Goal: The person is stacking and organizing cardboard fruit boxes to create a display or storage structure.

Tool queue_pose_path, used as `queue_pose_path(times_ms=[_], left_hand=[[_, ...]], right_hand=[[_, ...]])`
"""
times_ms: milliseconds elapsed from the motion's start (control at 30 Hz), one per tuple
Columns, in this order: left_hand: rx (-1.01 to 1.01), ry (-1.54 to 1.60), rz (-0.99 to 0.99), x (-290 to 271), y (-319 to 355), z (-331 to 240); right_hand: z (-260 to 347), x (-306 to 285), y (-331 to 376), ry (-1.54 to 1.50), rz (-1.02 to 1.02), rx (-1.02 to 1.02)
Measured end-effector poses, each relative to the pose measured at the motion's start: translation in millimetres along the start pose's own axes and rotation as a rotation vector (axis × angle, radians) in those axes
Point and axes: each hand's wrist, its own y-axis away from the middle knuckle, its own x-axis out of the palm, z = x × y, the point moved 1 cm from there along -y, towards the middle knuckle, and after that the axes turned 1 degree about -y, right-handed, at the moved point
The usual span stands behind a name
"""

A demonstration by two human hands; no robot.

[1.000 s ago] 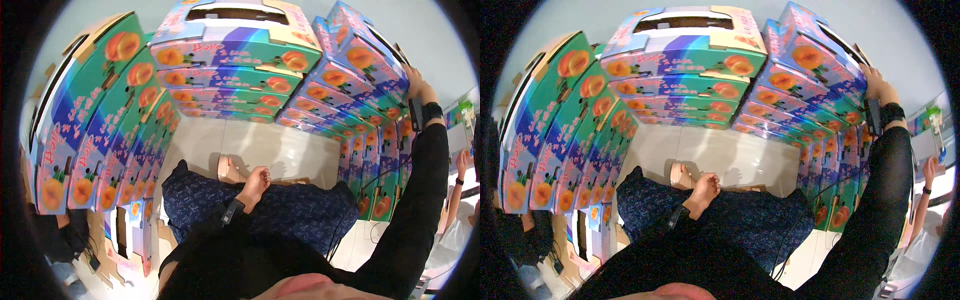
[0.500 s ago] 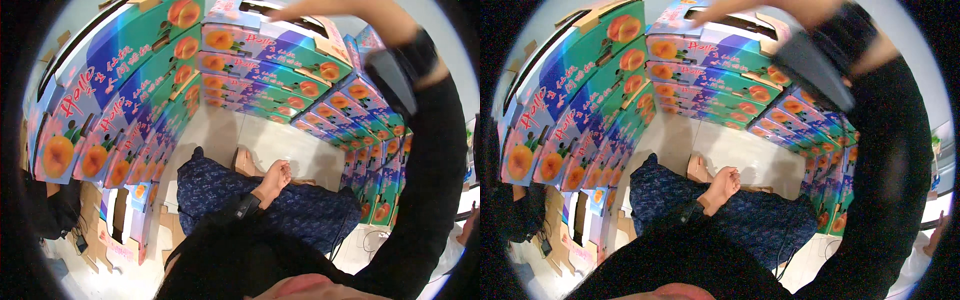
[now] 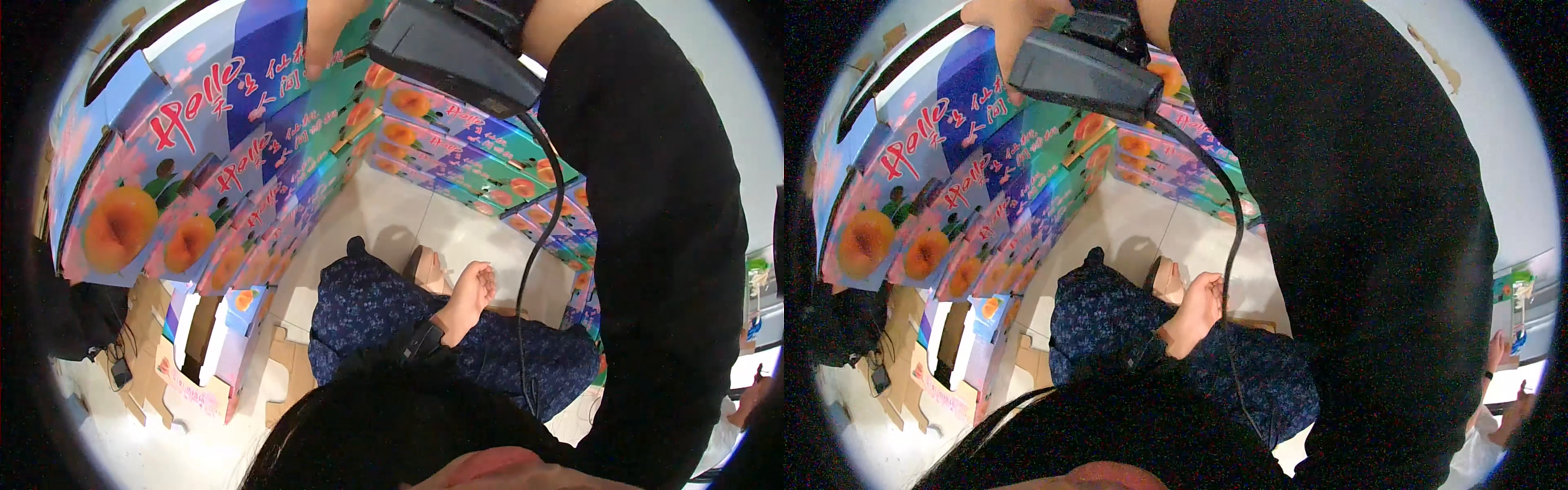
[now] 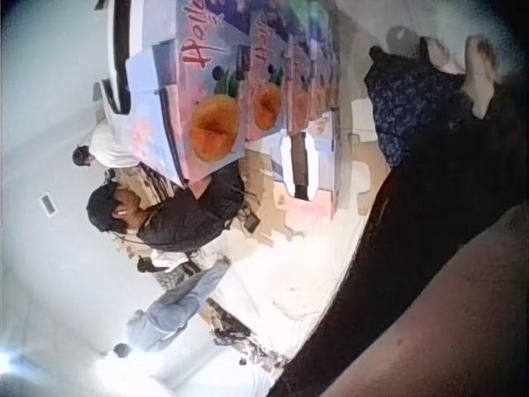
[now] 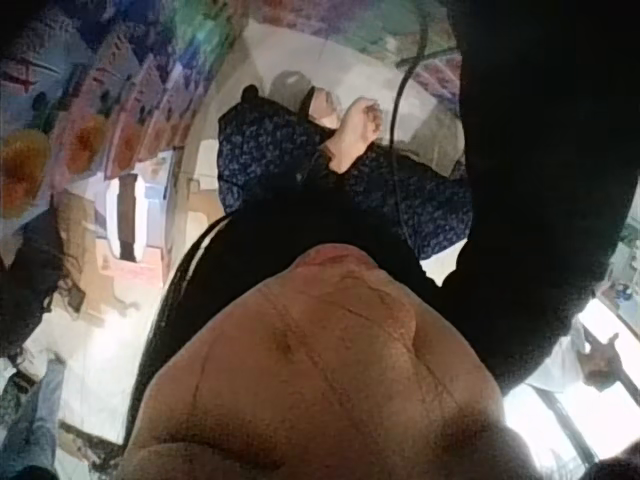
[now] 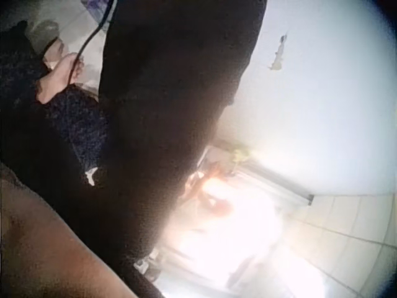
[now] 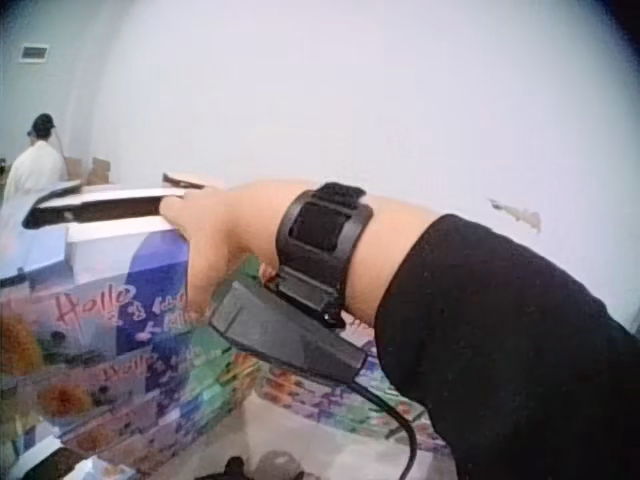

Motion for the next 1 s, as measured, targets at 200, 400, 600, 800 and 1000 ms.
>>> queue_pose_path(times_ms=[200, 400, 600, 800, 1000], left_hand=[[-0.037, 0.044, 0.013, -4.8, 1.2, -0.3], [-0.035, 0.017, 0.033, -7.4, -5.2, 5.5], [-0.033, -0.063, -0.025, 2.4, 3.8, 7.2], [1.101, -0.891, 0.201, 75.4, 83.2, -16.0], [2.137, -1.32, 0.557, 32.6, 185.6, -90.7]], right_hand=[[-31.1, -25.8, 10.6, -0.103, 0.056, -0.018], [-82.9, -56.9, 87.0, 0.256, -0.048, 0.002], [-111.2, -69.2, 194.1, 0.391, -0.006, 0.534], [-143.5, 0.3, 260.6, 0.114, -0.042, 0.858], [-155.7, 46.9, 281.9, 0.155, -0.231, 0.785]])
